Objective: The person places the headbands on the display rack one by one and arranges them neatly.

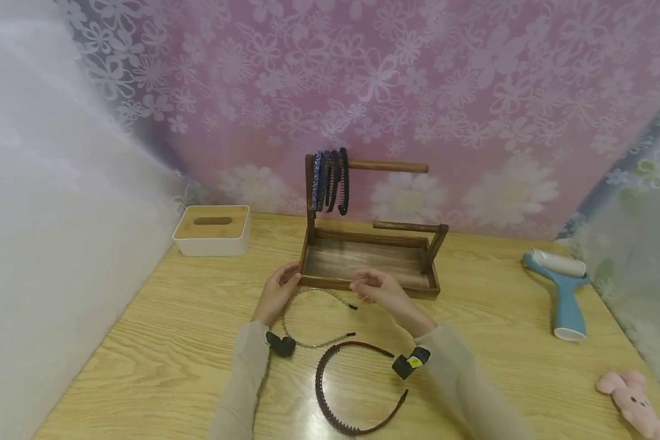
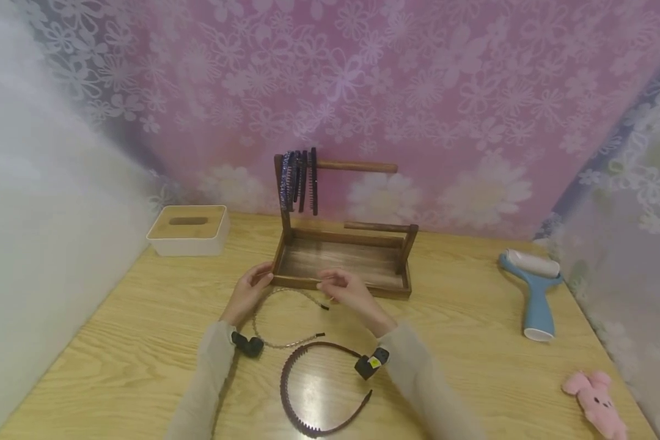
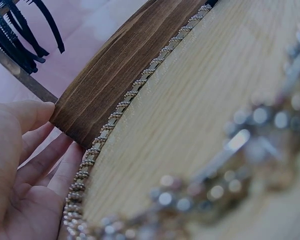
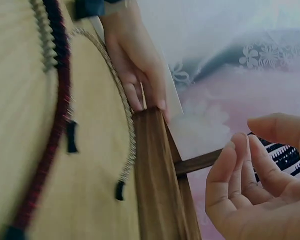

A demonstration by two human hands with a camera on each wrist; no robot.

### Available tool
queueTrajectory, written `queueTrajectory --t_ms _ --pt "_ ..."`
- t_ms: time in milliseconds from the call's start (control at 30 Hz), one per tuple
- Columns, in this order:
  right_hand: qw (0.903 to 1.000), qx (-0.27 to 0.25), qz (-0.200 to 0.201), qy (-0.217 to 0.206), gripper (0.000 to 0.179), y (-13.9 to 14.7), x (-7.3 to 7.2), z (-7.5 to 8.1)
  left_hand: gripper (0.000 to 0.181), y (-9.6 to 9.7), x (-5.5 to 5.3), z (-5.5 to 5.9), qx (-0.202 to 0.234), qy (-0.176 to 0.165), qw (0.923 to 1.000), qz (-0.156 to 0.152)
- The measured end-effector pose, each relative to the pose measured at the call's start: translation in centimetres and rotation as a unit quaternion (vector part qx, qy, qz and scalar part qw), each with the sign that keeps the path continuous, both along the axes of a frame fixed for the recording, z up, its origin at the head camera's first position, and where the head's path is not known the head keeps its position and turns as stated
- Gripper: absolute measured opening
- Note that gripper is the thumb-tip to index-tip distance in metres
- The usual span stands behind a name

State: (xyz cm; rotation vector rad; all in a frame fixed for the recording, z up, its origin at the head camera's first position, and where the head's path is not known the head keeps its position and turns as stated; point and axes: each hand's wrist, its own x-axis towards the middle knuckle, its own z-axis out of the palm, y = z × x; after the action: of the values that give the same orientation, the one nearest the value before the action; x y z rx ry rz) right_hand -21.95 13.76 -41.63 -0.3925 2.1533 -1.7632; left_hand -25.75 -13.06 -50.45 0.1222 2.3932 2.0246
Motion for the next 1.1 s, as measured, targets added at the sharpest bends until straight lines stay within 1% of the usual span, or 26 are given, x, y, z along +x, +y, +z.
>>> queueTrajectory --t_ms 33,67,100,133,200,333,433,533,767,867,1000,1067,1100 --pt "0.9997 0.019 -0.011 -0.010 0.037 -0.3 0.1 -0.3 0.043 0.0 0.0 0.0 0.002 0.002 1.0000 -0.002" --pt "0.9994 0.032 -0.009 -0.009 0.037 -0.4 0.3 -0.6 0.043 0.0 0.0 0.1 0.005 0.003 1.0000 -0.003" --pt "0.9989 0.043 -0.007 -0.018 0.039 -0.5 0.8 -0.8 0.044 0.1 0.0 0.0 0.005 0.003 1.0000 -0.004" --pt "0.9986 0.050 0.002 -0.015 0.038 -0.4 1.2 -1.1 0.044 0.1 0.0 0.0 0.004 0.003 1.0000 -0.005" --pt "0.9980 0.054 0.034 -0.002 0.039 0.0 2.3 -1.7 0.045 0.2 0.0 0.0 0.001 0.001 1.0000 -0.004" --pt "0.9945 0.054 0.089 -0.007 0.039 0.3 4.4 -3.0 0.043 0.2 -0.1 0.0 -0.003 -0.006 1.0000 0.002" --pt "0.9919 0.061 0.108 -0.025 0.036 0.1 6.0 -3.7 0.042 0.1 -0.2 0.0 0.000 -0.007 1.0000 0.006" --pt "0.9895 0.071 0.123 -0.028 0.032 -0.2 7.5 -4.2 0.042 0.0 -0.1 0.0 -0.002 -0.004 1.0000 0.007" --pt "0.9814 0.069 0.179 -0.009 0.029 -1.3 10.5 -4.6 0.043 -0.1 0.0 0.0 0.001 -0.009 1.0000 0.005" --pt "0.9795 0.080 0.185 -0.003 0.028 -1.8 11.5 -4.6 0.042 -0.1 0.0 0.0 -0.001 -0.008 1.0000 0.006" --pt "0.9791 0.102 0.173 0.030 0.027 -2.4 12.7 -4.7 0.041 -0.1 -0.1 0.0 -0.004 -0.011 0.9999 0.006" --pt "0.9777 0.118 0.165 0.054 0.027 -2.7 13.2 -4.8 0.041 -0.2 -0.1 -0.1 -0.002 -0.014 0.9999 0.005" --pt "0.9768 0.125 0.163 0.059 0.027 -2.8 13.4 -4.8 0.041 -0.2 -0.1 -0.1 -0.002 -0.014 0.9999 0.003"
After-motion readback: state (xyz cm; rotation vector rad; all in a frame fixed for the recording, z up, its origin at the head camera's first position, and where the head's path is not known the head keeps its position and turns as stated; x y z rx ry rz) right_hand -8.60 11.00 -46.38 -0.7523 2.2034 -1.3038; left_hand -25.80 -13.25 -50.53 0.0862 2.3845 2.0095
